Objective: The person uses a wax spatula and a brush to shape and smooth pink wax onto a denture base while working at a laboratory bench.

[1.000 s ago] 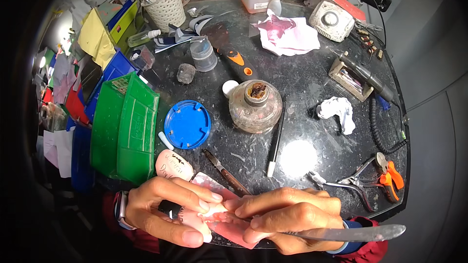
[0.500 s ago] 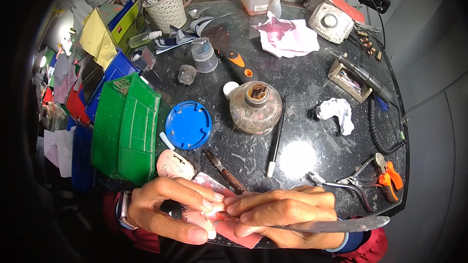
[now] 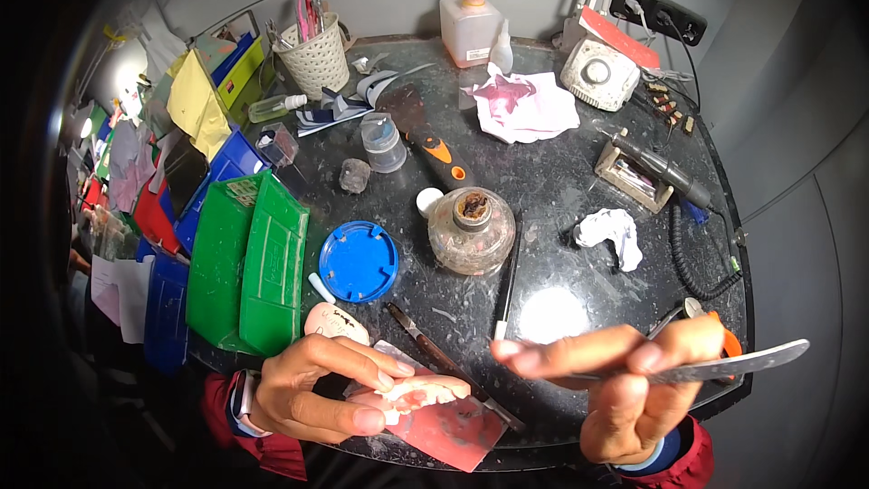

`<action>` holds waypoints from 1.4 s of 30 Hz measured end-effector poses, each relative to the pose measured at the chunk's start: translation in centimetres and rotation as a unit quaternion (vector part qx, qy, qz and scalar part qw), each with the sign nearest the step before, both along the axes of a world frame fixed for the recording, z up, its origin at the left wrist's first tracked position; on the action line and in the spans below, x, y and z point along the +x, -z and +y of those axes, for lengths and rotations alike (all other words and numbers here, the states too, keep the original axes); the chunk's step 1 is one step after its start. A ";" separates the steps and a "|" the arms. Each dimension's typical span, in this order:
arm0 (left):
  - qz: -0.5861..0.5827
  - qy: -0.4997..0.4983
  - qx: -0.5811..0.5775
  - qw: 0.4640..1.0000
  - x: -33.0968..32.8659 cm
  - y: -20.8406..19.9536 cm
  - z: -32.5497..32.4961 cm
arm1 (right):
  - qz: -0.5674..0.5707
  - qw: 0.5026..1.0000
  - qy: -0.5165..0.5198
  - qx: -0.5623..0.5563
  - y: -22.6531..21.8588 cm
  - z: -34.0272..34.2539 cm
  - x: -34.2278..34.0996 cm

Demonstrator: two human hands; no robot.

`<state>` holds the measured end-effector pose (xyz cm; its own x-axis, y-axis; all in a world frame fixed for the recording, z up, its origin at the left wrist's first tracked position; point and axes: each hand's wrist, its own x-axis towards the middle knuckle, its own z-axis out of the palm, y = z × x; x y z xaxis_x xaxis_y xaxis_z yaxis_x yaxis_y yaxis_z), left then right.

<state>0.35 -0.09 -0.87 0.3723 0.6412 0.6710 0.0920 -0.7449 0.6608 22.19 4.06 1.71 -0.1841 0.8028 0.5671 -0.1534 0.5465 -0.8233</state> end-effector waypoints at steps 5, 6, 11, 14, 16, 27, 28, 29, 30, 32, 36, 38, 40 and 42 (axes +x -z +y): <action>-0.004 -0.015 0.000 1.000 0.1 -0.3 -0.3 | 0.146 0.963 -0.222 0.056 -1.8 0.3 3.6; -0.003 -0.016 0.000 1.000 0.1 -0.3 -0.3 | 0.120 0.973 -0.178 0.083 -2.2 0.2 3.5; 0.002 -0.020 -0.008 1.000 -0.4 -0.3 -0.5 | 0.073 0.978 0.010 0.195 -2.5 0.1 2.5; -0.026 -0.040 0.005 0.999 0.3 -0.5 -0.5 | -0.001 0.976 0.216 0.033 -3.0 -2.3 4.4; -0.017 -0.051 0.007 0.999 0.4 -0.7 -0.5 | -0.236 0.953 0.190 0.004 -4.4 -2.2 4.7; 0.063 -0.077 -0.010 0.995 -0.4 -1.6 -0.2 | -0.603 0.769 0.202 -0.073 0.6 -1.5 6.6; 0.062 -0.068 -0.011 0.996 -0.3 -1.5 -0.1 | -0.615 0.753 0.226 -0.067 0.3 -1.7 6.7; 0.057 -0.061 -0.008 0.996 0.0 -1.5 0.1 | -0.617 0.748 0.233 -0.068 -0.6 -2.1 6.4; 0.032 -0.070 -0.024 0.997 0.0 -1.3 -0.1 | -0.626 0.741 0.240 -0.034 -1.2 -2.3 5.4; 0.008 -0.080 -0.039 0.996 0.0 -0.9 -0.4 | -0.648 0.731 0.204 0.057 -1.5 -2.7 4.4; -0.023 -0.105 -0.124 0.986 -0.3 -0.9 -1.4 | -0.649 0.744 -0.045 0.152 -1.5 -2.7 1.8; -0.046 -0.101 -0.140 0.984 -0.1 -0.8 -1.2 | -0.675 0.679 -0.116 0.265 -0.3 -2.1 1.6; -0.074 -0.064 -0.167 0.981 0.0 -0.5 -0.8 | -0.663 0.673 -0.130 0.303 0.2 -1.5 1.8; -0.088 -0.051 -0.186 0.977 0.1 -0.6 -0.8 | -0.627 0.661 -0.148 0.385 0.8 -0.8 2.0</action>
